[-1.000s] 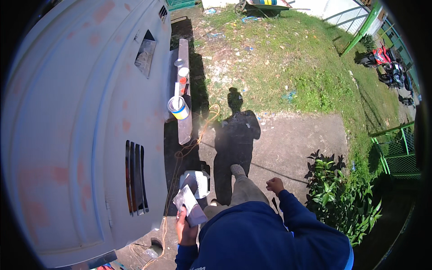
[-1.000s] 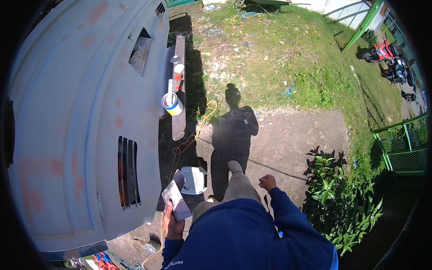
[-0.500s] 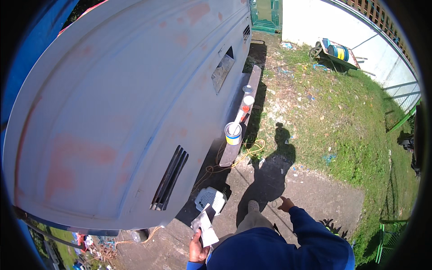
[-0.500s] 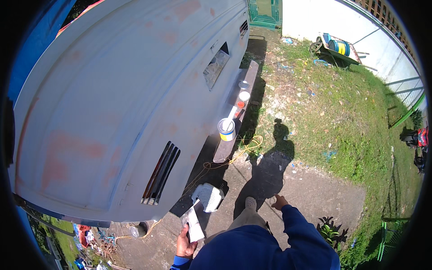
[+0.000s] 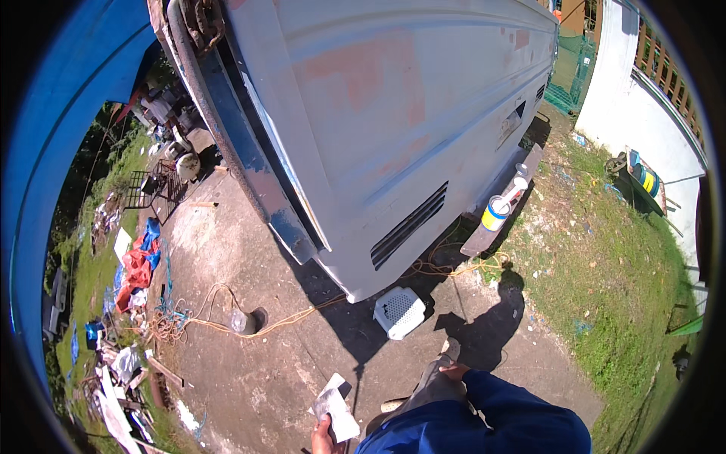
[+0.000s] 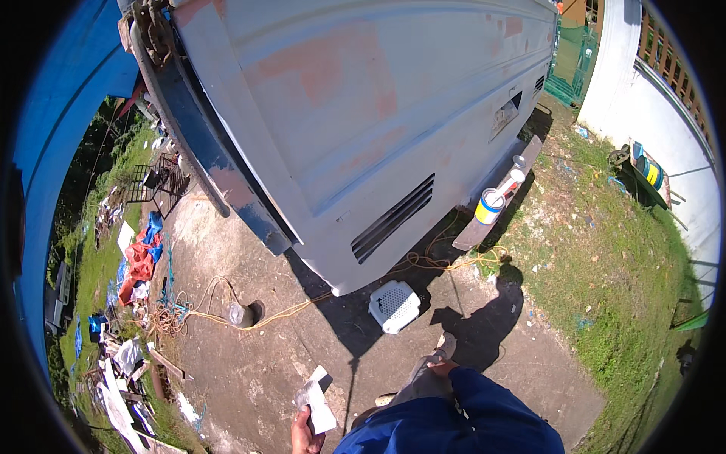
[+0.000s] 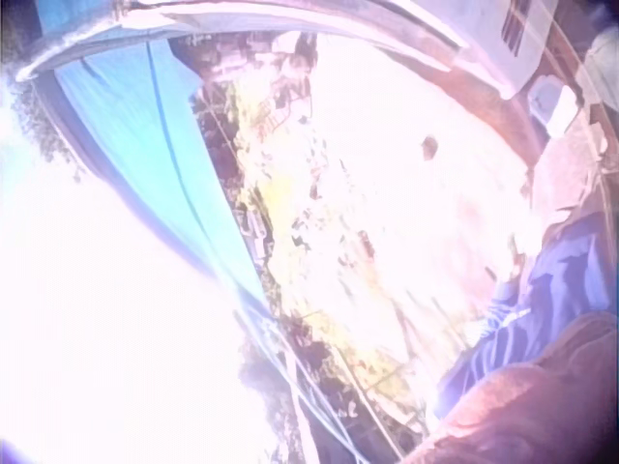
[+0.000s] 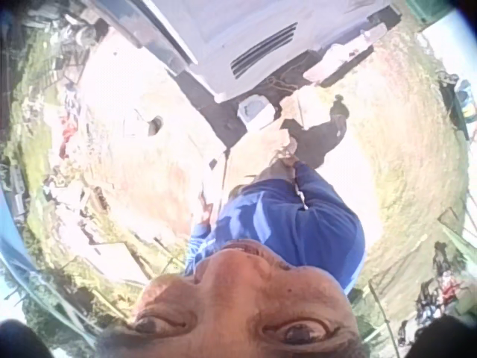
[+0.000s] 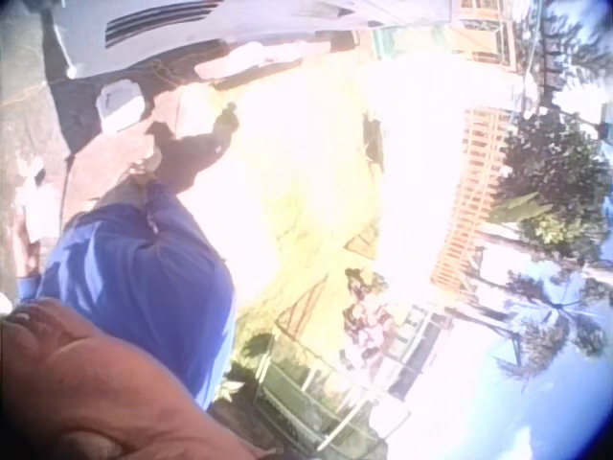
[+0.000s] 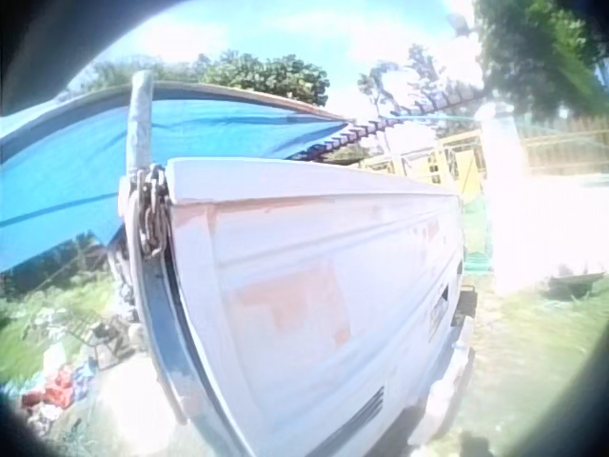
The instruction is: The person sands the side panel of a white truck using a sanding block and sandpaper. They wipe the surface with a cloth to remove dust and inspect the panel with their fingers before continuing to sand the area.
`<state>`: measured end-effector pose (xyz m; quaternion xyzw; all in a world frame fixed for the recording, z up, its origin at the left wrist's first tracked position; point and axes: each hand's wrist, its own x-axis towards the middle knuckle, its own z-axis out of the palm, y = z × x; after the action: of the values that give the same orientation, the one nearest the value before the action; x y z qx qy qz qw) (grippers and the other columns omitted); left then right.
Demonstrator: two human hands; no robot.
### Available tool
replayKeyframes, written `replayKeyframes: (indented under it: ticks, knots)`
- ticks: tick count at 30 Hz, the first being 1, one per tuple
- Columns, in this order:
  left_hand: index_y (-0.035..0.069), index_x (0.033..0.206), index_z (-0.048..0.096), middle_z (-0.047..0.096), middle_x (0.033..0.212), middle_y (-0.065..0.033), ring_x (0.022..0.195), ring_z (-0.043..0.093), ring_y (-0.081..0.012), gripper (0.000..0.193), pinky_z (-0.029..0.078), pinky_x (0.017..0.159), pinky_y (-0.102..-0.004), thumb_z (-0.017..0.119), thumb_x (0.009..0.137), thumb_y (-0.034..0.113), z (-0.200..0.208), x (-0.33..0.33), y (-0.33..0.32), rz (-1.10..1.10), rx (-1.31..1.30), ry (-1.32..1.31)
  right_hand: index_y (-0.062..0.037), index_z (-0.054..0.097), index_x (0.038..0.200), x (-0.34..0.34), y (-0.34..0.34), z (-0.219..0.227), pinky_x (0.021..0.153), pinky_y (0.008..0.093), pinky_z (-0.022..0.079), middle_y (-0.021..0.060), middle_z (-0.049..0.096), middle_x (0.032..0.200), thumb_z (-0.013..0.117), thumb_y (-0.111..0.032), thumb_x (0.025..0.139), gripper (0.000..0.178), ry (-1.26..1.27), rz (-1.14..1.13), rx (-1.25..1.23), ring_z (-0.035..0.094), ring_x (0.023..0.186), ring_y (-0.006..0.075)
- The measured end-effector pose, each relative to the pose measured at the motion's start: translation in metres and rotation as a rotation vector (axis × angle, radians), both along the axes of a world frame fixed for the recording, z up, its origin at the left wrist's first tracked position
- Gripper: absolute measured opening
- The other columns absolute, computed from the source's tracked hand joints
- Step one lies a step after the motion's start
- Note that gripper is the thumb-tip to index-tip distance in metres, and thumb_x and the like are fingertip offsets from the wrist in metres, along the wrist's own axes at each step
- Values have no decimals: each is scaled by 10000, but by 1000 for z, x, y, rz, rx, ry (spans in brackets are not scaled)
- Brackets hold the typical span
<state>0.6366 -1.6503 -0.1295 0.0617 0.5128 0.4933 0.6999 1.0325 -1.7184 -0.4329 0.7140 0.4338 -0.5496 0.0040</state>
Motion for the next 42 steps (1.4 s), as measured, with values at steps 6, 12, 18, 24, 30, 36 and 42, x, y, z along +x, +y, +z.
replayKeyframes:
  ticks: [6,12,18,24,30,36,42]
  knots:
    - [4,1327,514,665,1177,-123,1024,682,-267,421,565,895,-410,615,977,216,23,-70,-19,112,57,60,-80,433,1477,-144,51,12,1079,459,412,249,450,1493,377,-563,1013,672,63,245,1,532,1289,405]
    - [0,1357,486,647,1199,-123,1035,673,-270,462,557,898,-408,625,970,212,53,-116,-31,203,179,78,-5,688,1040,-219,124,120,837,495,508,230,704,1003,549,-415,945,442,169,705,262,681,949,404]
    - [-4,1270,532,666,1156,-102,1014,687,-219,316,573,878,-377,575,997,150,101,-135,42,258,299,108,35,651,1159,-284,189,297,878,379,523,183,670,1128,613,-226,949,337,468,306,734,669,1010,331]
    - [-21,1289,508,667,1171,-137,1027,692,-224,351,584,876,-382,590,989,142,155,-134,61,312,448,93,-1,675,1105,-300,197,443,826,357,530,139,652,1064,640,-60,922,196,535,342,1151,659,954,283]
    - [-30,1287,518,664,1169,-132,1034,678,-208,354,559,898,-357,596,990,145,160,-116,52,214,510,97,-28,664,1110,-289,171,496,816,389,519,128,636,1040,677,-37,883,228,323,502,1373,633,938,322]
    - [-37,1286,525,660,1175,-126,1044,664,-190,367,534,921,-339,612,984,151,158,-108,34,184,524,75,-65,682,1119,-288,151,506,845,409,502,112,613,1014,674,15,841,289,284,585,1382,616,949,311]
    - [-42,1263,529,657,1151,-116,1021,651,-173,317,524,907,-321,581,989,108,165,-103,20,172,499,65,-103,703,1157,-288,145,511,881,403,476,88,594,1017,643,63,754,441,273,732,1375,603,958,293]
